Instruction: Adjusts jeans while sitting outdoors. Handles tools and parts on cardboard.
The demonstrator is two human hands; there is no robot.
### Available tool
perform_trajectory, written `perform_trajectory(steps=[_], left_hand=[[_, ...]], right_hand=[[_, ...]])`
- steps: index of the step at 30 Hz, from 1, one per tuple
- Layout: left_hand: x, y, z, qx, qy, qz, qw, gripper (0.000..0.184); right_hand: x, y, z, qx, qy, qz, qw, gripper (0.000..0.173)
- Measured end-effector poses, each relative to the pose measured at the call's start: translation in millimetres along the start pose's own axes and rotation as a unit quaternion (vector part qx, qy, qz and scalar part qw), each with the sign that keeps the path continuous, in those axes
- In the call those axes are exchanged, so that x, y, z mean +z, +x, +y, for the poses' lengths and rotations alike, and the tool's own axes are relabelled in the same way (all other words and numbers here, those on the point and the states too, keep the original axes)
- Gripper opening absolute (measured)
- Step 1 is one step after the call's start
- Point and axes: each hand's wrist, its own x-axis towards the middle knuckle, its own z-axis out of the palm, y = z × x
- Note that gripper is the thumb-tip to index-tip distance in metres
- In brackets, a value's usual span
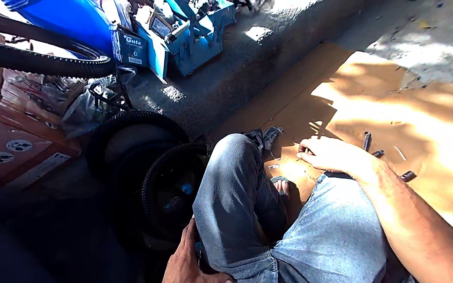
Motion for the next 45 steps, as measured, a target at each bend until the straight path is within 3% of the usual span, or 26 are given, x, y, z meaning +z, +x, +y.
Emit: perform_trajectory(steps=[11, 15, 18, 21, 24, 28, 33, 36, 38, 42, 45], left_hand=[[-2, -13, 32, -0.059, 0.037, -0.034, 0.997, 0.157], [12, -18, 30, -0.049, 0.036, 0.008, 0.998, 0.154], [16, -24, 27, -0.046, -0.002, 0.008, 0.999, 0.15], [-3, -26, 22, -0.041, -0.097, -0.056, 0.993, 0.147], [-20, -26, 4, 0.011, -0.085, -0.089, 0.992, 0.139], [-22, -22, 7, 0.073, 0.078, -0.034, 0.994, 0.13], [-19, 1, 18, 0.171, 0.169, -0.032, 0.97, 0.112], [-3, 27, 14, 0.287, 0.177, -0.039, 0.941, 0.096], [4, 47, 10, 0.328, 0.177, -0.084, 0.924, 0.092], [6, 73, 6, 0.362, 0.159, -0.166, 0.903, 0.074], [10, 77, -3, 0.359, 0.077, -0.19, 0.911, 0.057]], right_hand=[[-4, -12, -6, 0.022, 0.007, 0.008, 1.0, 0.028], [-3, -5, -10, 0.026, 0.011, -0.004, 1.0, 0.03], [1, -1, -8, 0.026, 0.011, 0.009, 1.0, 0.03], [-4, -2, -12, 0.032, 0.017, -0.002, 0.999, 0.031], [-10, -5, -18, 0.04, 0.028, -0.007, 0.999, 0.029], [-16, -9, -25, 0.029, 0.019, 0.015, 0.999, 0.029], [-15, -10, -27, 0.021, 0.022, 0.021, 0.999, 0.028], [-14, -13, -24, 0.036, 0.023, 0.018, 0.999, 0.028], [-13, -15, -23, 0.046, 0.03, 0.016, 0.998, 0.028], [-8, -17, -16, 0.081, 0.029, 0.002, 0.996, 0.029], [-3, -16, -16, 0.091, -0.003, 0.008, 0.996, 0.028]])
